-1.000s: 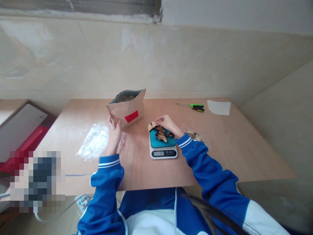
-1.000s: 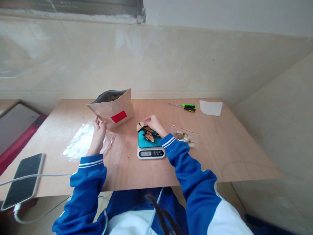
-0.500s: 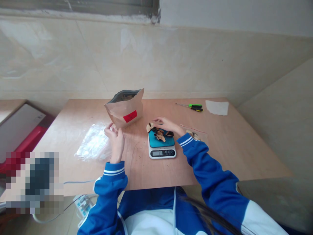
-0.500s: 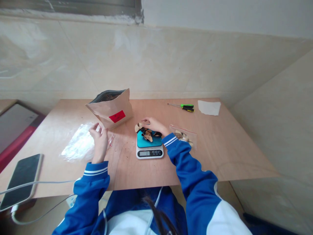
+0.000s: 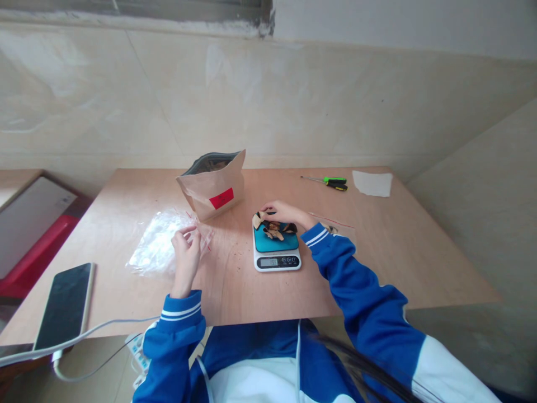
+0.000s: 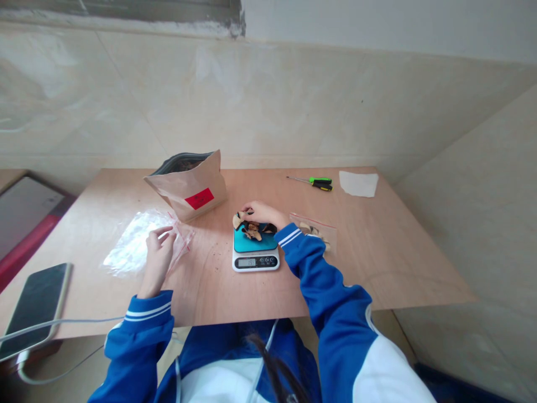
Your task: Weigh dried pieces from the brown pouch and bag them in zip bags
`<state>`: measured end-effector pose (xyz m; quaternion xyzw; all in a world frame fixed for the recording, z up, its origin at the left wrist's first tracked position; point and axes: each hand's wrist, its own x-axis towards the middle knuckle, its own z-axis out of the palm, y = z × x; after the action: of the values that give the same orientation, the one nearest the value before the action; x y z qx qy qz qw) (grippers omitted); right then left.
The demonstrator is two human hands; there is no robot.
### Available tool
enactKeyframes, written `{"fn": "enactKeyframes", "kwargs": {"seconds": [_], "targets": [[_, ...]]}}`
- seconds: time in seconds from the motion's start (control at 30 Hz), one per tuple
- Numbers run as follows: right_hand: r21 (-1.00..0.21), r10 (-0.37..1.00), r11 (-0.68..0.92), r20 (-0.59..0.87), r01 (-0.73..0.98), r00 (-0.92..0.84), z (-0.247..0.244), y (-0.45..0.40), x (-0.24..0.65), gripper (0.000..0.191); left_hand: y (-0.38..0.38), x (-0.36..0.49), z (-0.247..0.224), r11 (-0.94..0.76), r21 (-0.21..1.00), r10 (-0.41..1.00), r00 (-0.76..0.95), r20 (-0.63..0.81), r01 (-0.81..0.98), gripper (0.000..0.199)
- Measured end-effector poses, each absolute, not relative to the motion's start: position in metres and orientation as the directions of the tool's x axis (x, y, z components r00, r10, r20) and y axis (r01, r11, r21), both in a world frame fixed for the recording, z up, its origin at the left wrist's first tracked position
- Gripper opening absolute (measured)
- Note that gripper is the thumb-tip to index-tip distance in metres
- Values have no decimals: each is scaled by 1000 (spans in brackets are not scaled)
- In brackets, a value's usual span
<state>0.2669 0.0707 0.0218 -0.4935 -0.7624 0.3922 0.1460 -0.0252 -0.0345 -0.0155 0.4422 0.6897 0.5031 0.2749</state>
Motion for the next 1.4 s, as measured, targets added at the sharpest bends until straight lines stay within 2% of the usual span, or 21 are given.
{"fn": "enactKeyframes", "kwargs": {"seconds": [0.2, 0.37, 0.57, 0.73, 0.87, 1.0, 1.2, 1.3, 1.4], "targets": [[-769, 869, 213, -132, 602, -477, 25, 66, 272, 22, -63, -61, -16, 131, 875, 911, -404, 79, 467, 28], [-759, 882, 213, -122, 616, -456, 23, 67, 281, 27, -82, -80, -28, 51, 731, 937, -285, 201, 681, 34], [-735, 876, 219, -141, 641, -461, 26, 66, 294, 17, -85, -86, -53, -23, 688, 952, -193, 235, 725, 41], [-730, 895, 201, -135, 654, -425, 31, 61, 304, 20, -88, -90, -62, -45, 668, 971, -124, 203, 743, 44], [-750, 959, 161, -34, 642, -280, 36, 41, 314, 29, -90, -91, -56, -39, 663, 976, -113, 185, 748, 41], [-800, 986, 164, 144, 577, -79, 38, -12, 326, 31, -88, -91, -47, -2, 664, 982, -123, 142, 748, 53], [-873, 976, 85, 170, 480, 135, 33, -104, 312, 33, -89, -87, -26, 2, 708, 979, -145, 142, 706, 60], [-923, 995, 45, 77, 381, 68, 33, -125, 281, 32, -94, -71, -5, -39, 726, 963, -167, 210, 687, 55], [-960, 993, 22, -12, 279, -119, 36, -128, 237, 33, -104, -46, 13, -102, 741, 947, -163, 276, 663, 49]]}}
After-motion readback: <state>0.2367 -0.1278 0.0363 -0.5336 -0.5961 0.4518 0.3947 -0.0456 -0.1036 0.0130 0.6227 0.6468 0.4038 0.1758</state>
